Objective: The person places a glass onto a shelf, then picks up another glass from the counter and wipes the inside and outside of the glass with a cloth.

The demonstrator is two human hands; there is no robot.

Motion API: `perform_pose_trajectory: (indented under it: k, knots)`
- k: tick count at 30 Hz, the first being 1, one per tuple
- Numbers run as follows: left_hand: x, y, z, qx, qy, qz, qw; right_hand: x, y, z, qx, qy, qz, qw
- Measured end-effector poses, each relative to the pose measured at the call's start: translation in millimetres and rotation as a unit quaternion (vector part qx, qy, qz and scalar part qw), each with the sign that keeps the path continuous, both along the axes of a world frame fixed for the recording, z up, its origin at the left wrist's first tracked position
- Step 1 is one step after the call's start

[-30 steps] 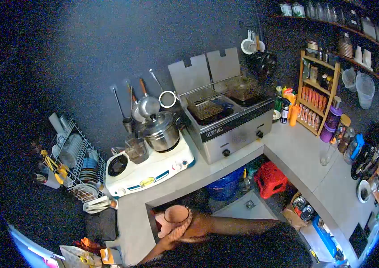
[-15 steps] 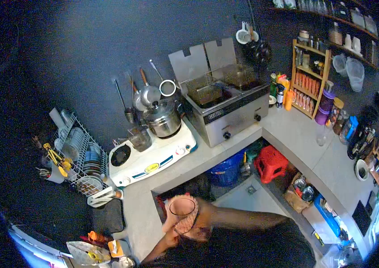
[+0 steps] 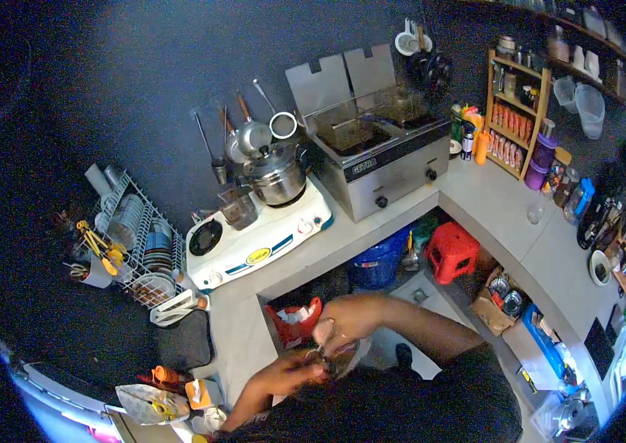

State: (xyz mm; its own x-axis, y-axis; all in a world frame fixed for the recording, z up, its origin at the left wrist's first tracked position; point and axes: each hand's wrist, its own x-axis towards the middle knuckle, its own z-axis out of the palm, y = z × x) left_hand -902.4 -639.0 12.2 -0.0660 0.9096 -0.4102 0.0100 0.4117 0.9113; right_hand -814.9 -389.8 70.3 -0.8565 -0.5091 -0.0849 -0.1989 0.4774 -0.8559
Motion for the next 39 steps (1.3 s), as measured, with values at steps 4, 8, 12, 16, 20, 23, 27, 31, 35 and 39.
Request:
perform_pose_trajectory:
  k: [4, 8, 12, 16, 20, 23, 27, 31, 35, 39]
  knots:
    - [-16, -18, 4, 0.027, -0.016, -0.024, 0.999, 0, -30, -4, -0.041, 0.113, -0.004, 0.993]
    - [1, -26, 24, 0.057, 0.118, 0.005, 0.991, 2, -27, 12, 0.019, -0.061, -0.013, 0.998]
    - [-7, -30, 10, 0.137, 0.090, 0.002, 0.986, 11, -22, -5, -0.003, -0.008, -0.050, 0.999]
    - [-22, -23, -15, 0.194, -0.128, -0.015, 0.972, 27, -29, 11, -0.117, 0.205, -0.165, 0.958]
    - [-12, -24, -18, 0.148, -0.191, 0.061, 0.968, 48, -18, 19, -0.143, 0.247, -0.240, 0.928]
    - [8, -14, 6, 0.172, -0.165, 0.111, 0.965, 50, -25, 15, -0.241, 0.304, -0.107, 0.915]
    - [13, -10, -13, 0.168, -0.100, 0.143, 0.970, 52, -11, 7, -0.463, 0.106, -0.081, 0.876]
    - [11, 3, -19, 0.189, -0.126, 0.096, 0.969, 54, -3, -4, -0.009, 0.334, -0.158, 0.929]
    - [25, 18, -7, 0.162, -0.064, 0.127, 0.976, 57, 4, -4, 0.112, 0.205, -0.182, 0.955]
    - [50, 32, 40, 0.110, 0.298, 0.145, 0.937, 49, 22, 12, 0.010, 0.008, -0.103, 0.995]
